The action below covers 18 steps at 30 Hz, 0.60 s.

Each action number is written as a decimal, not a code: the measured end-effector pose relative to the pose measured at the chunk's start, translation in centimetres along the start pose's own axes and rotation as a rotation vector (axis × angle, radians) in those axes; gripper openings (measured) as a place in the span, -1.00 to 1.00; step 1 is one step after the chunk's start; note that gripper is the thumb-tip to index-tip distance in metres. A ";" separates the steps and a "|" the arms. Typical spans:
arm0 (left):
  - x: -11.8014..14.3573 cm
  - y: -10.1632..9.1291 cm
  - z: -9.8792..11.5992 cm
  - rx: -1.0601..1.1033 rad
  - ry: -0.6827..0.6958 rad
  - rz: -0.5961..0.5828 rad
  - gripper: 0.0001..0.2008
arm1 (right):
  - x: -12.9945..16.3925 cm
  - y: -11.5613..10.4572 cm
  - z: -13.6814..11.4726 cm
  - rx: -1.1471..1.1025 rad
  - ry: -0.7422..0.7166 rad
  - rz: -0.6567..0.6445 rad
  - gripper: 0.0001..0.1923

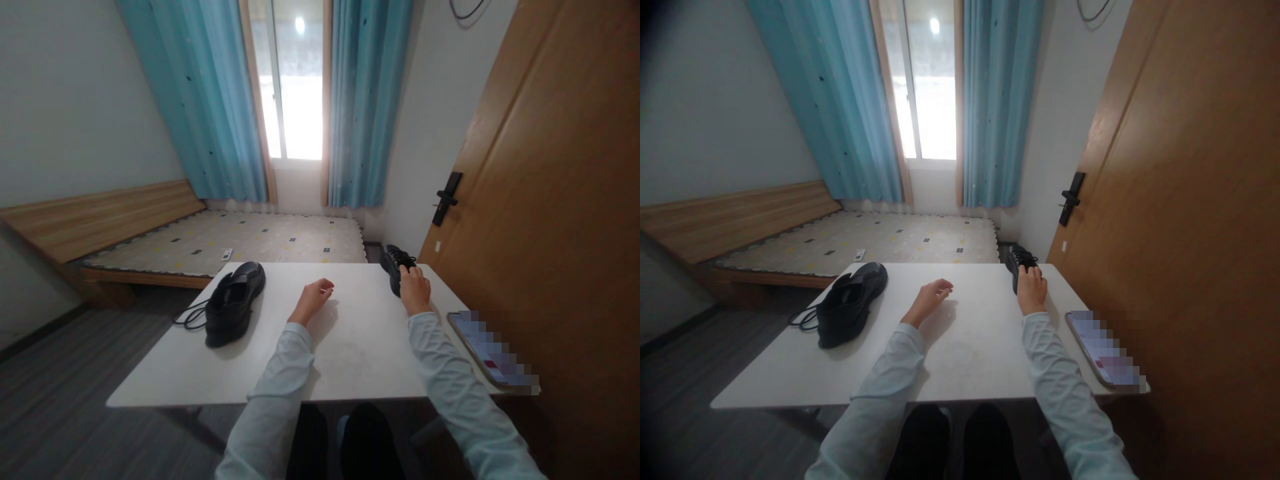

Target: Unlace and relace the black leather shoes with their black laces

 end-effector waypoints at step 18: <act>0.1 0.0 -0.5 -0.073 0.012 -0.007 -0.82 | 5.8 -4.8 -6.5 -0.312 -0.418 -0.098 -0.73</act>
Point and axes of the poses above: each hand's wrist, its own x-axis away from the middle knuckle, its own y-axis out of the palm, z = x × y, the point moved 1 cm from there along -x, towards the middle knuckle, and after that the axes turned 15 degrees about y, right-handed, at the moved point
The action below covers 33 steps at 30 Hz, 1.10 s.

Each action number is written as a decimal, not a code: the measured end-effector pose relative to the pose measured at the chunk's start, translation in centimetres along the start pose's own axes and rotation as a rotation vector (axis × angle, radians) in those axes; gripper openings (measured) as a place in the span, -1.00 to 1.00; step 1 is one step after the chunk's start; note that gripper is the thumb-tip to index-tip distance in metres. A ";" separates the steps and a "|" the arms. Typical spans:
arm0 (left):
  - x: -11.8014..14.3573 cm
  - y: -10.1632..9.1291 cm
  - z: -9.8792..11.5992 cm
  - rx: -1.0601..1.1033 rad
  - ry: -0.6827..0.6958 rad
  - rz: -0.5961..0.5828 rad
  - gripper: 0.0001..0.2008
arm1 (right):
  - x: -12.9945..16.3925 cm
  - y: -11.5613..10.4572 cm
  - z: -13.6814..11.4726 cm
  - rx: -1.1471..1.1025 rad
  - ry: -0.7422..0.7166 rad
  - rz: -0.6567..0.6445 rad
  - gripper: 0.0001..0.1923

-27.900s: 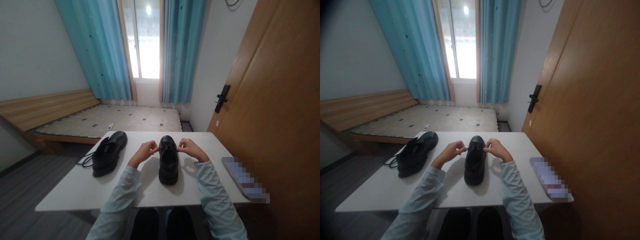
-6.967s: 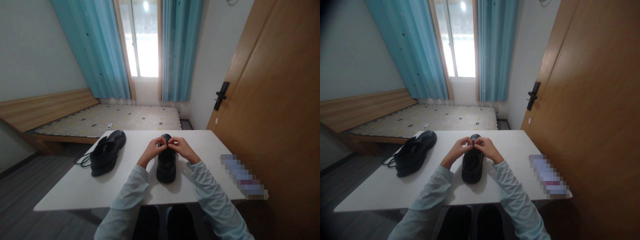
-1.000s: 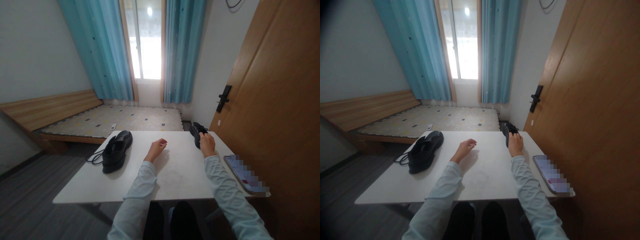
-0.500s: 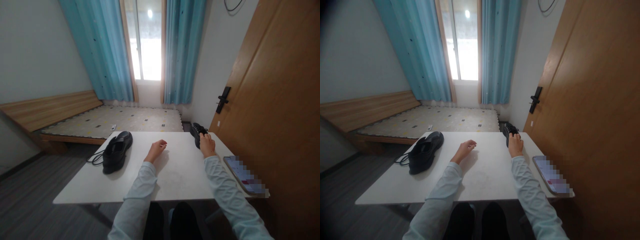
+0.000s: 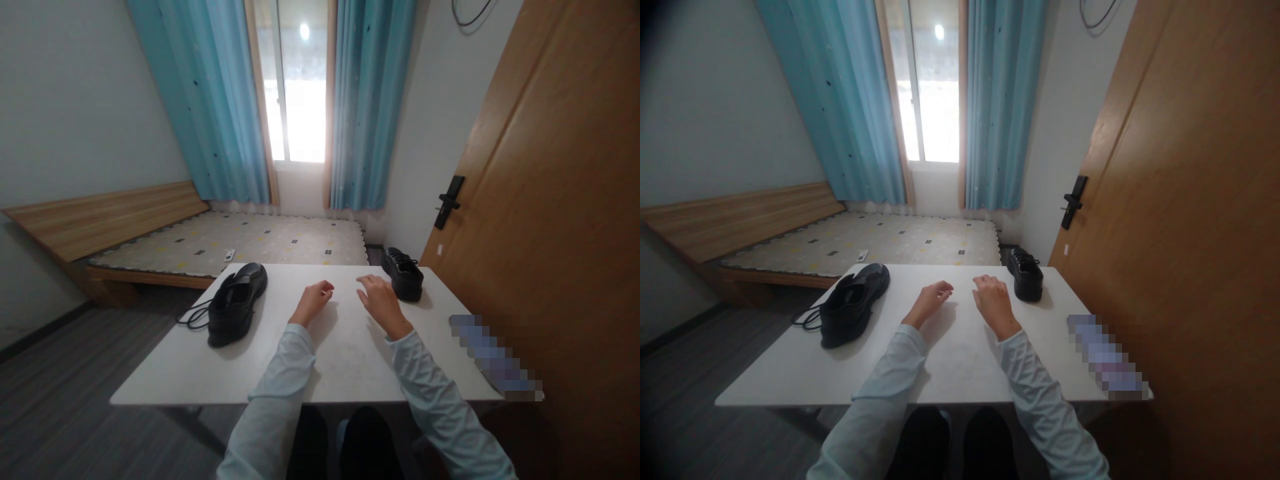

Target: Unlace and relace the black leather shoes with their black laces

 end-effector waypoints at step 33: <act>7.5 -11.0 4.8 -1.116 -0.378 0.083 -0.60 | 2.4 4.5 -0.5 -0.371 -0.130 -0.279 -0.84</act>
Point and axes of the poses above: each hand's wrist, its own x-axis away from the middle knuckle, its own y-axis out of the palm, z = x × y, the point moved 1 cm from there along -x, towards the middle knuckle, and after that the axes turned 15 degrees about y, right-handed, at the moved point
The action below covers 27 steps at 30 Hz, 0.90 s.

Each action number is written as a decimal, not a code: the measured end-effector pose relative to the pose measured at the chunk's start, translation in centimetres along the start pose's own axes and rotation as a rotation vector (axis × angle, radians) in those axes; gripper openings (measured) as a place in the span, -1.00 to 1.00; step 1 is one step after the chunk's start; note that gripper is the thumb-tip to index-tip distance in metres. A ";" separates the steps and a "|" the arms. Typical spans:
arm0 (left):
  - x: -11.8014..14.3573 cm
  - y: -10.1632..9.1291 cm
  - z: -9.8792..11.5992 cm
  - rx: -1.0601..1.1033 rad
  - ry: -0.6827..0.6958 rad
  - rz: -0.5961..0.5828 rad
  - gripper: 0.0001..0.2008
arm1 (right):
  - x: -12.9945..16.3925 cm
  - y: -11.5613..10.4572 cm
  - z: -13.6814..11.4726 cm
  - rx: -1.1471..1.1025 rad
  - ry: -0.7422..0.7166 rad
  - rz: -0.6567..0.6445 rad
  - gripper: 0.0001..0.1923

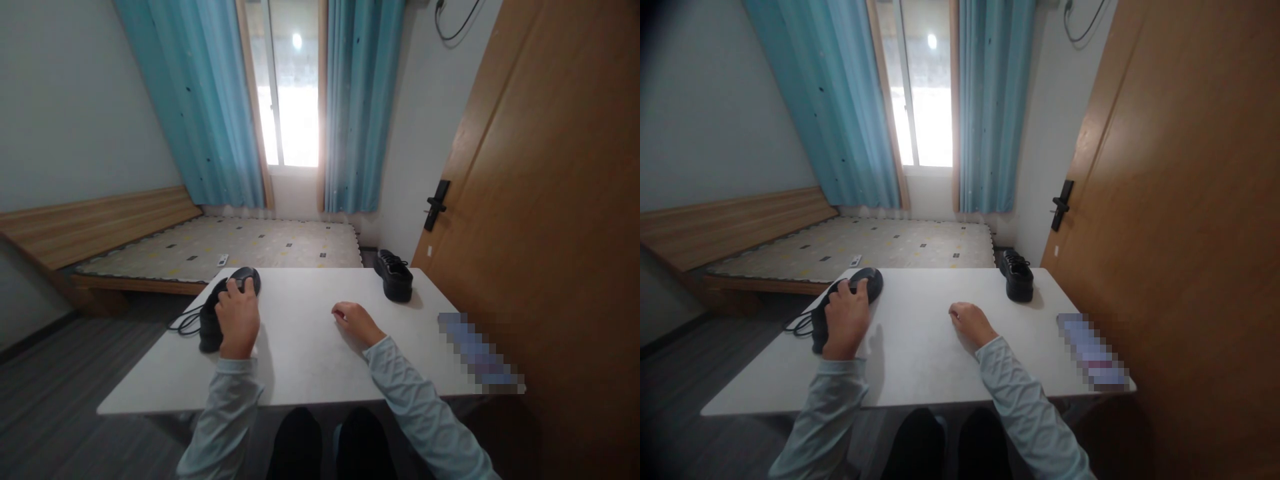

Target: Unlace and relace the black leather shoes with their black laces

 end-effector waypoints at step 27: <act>0.0 0.7 -3.1 0.092 0.100 0.029 -0.68 | -0.2 0.0 0.3 -0.018 0.021 0.025 -0.83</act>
Point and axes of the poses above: each hand's wrist, its own x-axis away from the middle knuckle, its own y-axis out of the palm, z = x × y, the point moved 1 cm from there along -x, towards the middle knuckle, and after that the axes turned 15 degrees about y, right-handed, at the moved point
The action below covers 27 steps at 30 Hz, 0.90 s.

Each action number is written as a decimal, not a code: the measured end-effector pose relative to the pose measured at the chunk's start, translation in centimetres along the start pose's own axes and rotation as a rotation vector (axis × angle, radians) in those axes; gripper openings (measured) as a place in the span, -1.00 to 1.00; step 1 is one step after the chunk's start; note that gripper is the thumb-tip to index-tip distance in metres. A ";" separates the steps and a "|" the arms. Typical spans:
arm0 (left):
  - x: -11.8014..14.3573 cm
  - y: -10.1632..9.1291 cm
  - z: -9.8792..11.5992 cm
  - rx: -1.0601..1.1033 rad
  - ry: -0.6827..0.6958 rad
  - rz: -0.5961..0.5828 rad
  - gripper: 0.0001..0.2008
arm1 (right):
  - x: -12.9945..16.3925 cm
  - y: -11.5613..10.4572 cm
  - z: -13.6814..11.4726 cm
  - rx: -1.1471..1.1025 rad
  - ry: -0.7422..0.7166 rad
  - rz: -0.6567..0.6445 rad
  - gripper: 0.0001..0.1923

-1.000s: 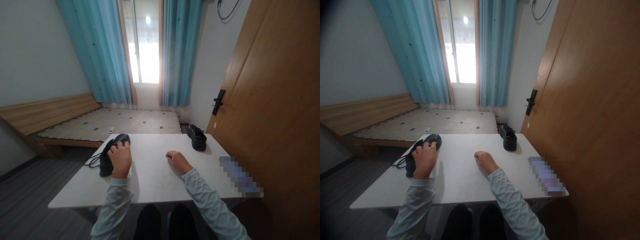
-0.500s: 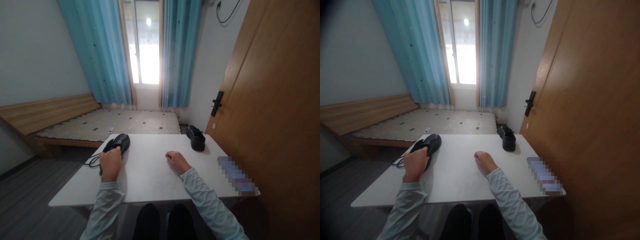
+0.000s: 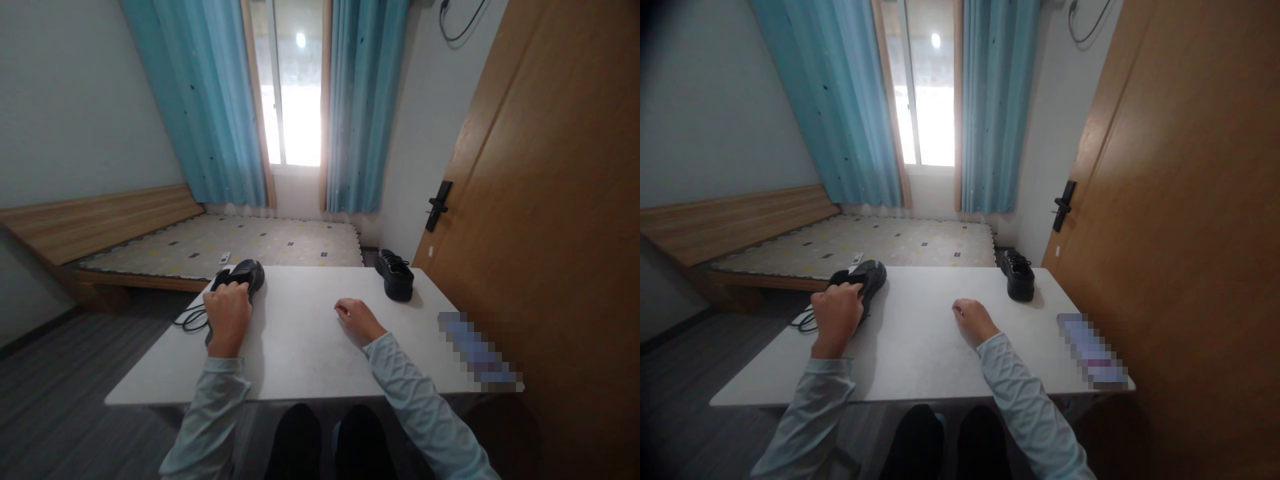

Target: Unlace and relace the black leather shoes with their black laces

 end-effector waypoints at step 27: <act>3.2 -2.7 16.2 0.347 0.203 0.078 -0.72 | -0.2 -0.8 0.3 -0.262 0.061 0.149 -0.77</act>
Point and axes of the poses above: each hand's wrist, its own x-axis away from the middle knuckle, its own y-axis out of the palm, z = x × y, the point moved 1 cm from there along -x, towards the middle knuckle, and after that the axes turned 15 degrees about y, right-handed, at the moved point
